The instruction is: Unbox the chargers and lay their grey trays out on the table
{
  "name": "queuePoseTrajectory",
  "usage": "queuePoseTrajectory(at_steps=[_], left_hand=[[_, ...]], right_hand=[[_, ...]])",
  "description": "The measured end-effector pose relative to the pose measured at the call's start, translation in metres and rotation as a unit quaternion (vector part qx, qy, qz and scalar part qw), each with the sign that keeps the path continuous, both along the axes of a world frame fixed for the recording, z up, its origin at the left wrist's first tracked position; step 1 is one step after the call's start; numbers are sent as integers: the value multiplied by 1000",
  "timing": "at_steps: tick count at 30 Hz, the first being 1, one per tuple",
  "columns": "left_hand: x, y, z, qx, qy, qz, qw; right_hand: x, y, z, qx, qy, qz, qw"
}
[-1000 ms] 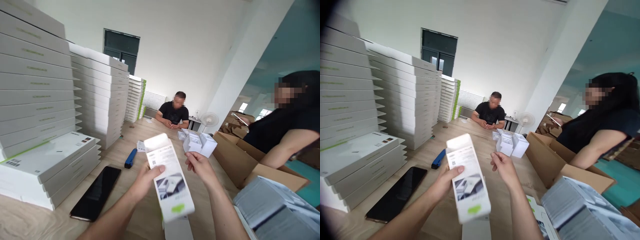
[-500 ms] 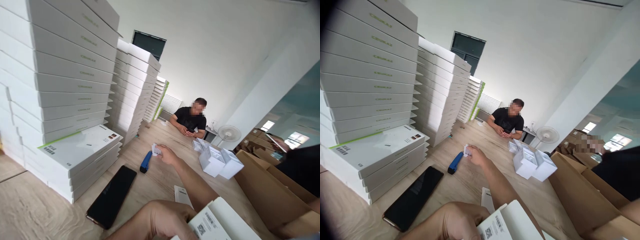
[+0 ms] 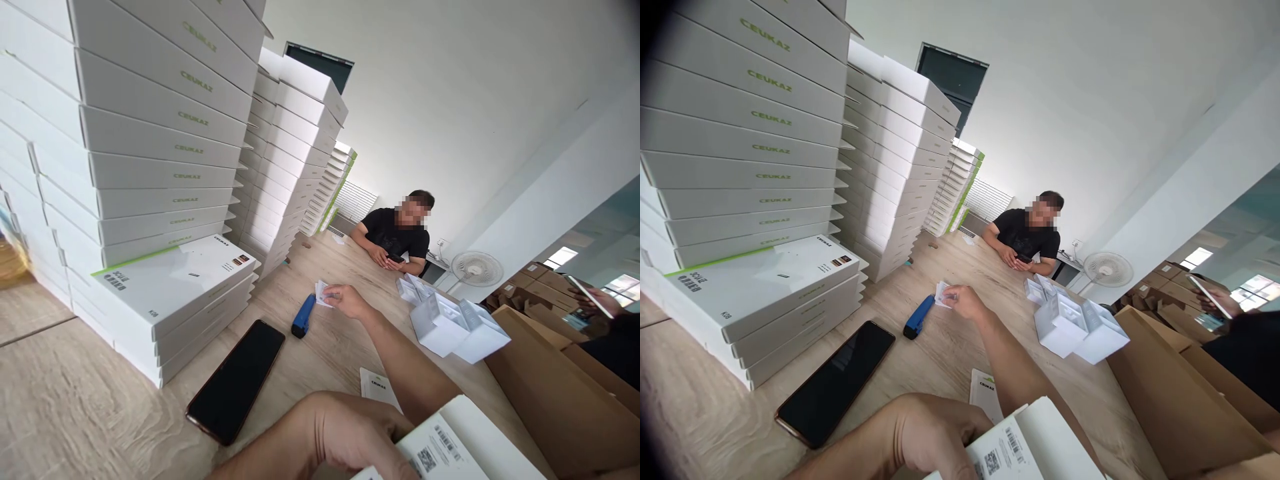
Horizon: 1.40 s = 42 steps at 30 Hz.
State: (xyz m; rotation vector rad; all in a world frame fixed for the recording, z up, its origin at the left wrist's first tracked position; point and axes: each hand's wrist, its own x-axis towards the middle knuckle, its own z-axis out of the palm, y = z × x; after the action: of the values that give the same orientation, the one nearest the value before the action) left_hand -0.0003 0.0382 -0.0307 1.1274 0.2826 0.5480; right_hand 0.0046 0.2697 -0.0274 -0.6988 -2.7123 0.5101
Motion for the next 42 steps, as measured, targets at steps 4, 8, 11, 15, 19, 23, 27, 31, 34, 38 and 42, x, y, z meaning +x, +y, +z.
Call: queuePoseTrajectory(at_steps=[4, 8, 11, 15, 19, 23, 27, 31, 34, 38, 42], left_hand=[[0, 1, -1, -8, 7, -3, 1000], [0, 0, 4, -8, 8, -2, 1000], [1, -3, 8, 6, 6, 3, 1000], [7, -5, 7, 5, 43, 7, 999], [7, -4, 7, 22, 19, 6, 1000], [3, -4, 12, 56, -9, -12, 998], [1, -3, 13, 45, -17, -6, 999], [0, -3, 16, 66, -23, -6, 998], [-1, -2, 17, 77, -20, -12, 997], [0, 0, 14, 58, 32, -3, 998], [3, 3, 9, 44, 72, 0, 996]], right_hand=[[1, -10, 1, 39, -11, -25, 999], [3, -20, 6, 94, -14, -83, 992], [11, -28, 12, 129, -5, -119, 984], [18, -39, 13, 131, -5, -108, 985], [15, -43, 4, 81, 4, -60, 995], [10, -33, -6, 29, 25, -63, 997], [10, -22, -10, -17, 31, -57, 998], [13, -14, -11, -57, 43, -62, 996], [14, -12, -11, -82, 51, -61, 993], [15, -12, -9, -111, 61, -52, 991], [17, -12, -9, -132, 75, -50, 987]])
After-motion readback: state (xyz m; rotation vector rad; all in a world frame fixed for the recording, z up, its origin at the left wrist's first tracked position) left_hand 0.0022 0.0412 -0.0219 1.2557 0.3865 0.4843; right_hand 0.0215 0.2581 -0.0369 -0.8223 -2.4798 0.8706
